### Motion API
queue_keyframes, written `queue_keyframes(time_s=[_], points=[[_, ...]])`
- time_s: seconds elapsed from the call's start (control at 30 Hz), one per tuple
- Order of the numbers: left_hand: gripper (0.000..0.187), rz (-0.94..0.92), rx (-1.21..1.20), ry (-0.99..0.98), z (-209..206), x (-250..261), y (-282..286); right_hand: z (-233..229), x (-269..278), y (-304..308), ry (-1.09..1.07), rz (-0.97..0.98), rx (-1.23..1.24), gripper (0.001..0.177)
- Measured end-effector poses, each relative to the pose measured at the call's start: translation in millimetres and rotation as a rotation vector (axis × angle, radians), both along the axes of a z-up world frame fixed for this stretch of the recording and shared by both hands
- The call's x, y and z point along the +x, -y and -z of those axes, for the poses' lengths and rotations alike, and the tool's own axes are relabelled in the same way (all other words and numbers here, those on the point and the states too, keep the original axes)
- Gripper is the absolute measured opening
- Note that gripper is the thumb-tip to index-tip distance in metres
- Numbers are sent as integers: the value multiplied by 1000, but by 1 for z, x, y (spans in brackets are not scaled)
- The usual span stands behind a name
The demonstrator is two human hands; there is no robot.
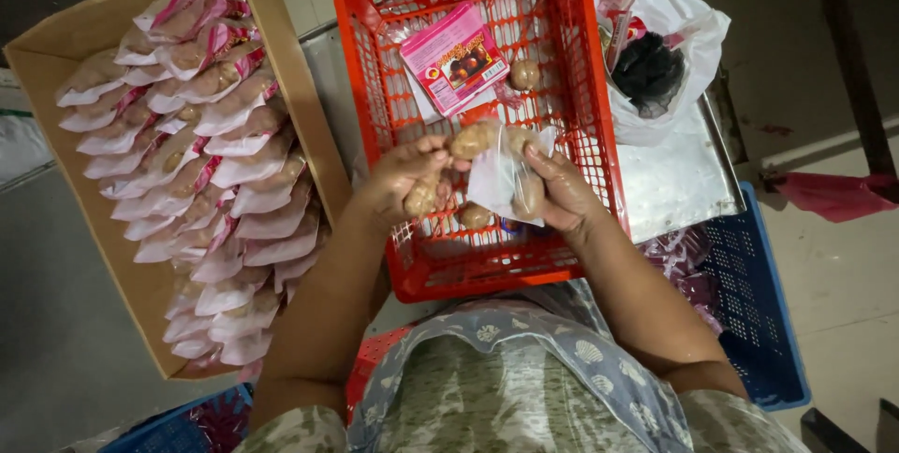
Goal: Packing small sausages from a basket into individual plastic bags and then arranging them in a cardboard box.
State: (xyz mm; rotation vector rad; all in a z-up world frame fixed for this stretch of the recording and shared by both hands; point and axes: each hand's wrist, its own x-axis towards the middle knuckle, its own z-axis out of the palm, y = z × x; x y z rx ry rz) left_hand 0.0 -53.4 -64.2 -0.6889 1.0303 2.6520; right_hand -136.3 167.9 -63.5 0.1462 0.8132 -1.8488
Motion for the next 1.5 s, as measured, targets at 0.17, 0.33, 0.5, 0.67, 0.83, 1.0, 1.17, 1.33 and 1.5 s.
queue_keyframes(time_s=[0.17,0.33,0.5,0.67,0.83,1.0,1.17,1.33,1.5], points=[[51,25,-289,-209,-44,-7,-5,-9,-6,-4,-36,-40,54,27],[51,70,-370,-263,-50,-6,-6,-42,2,4,-3,-60,-96,30],[50,141,-444,-257,-65,-7,-11,-23,3,1,90,-46,-152,36],[69,243,-397,-341,-85,-11,-11,-14,5,-1,52,-58,-208,39],[70,353,-471,-297,-122,-17,-8,-24,1,1,91,-38,-197,44],[63,491,-764,-246,-115,-32,-6,-7,6,3,71,-40,-101,45],[68,601,-1036,-208,-149,-38,-25,-7,6,-3,116,-6,-74,53],[54,675,-1129,-102,-138,-35,-19,-31,4,0,172,-40,-93,53],[27,857,-1438,-58,-121,-33,-18,8,0,-2,198,-20,-91,58]])
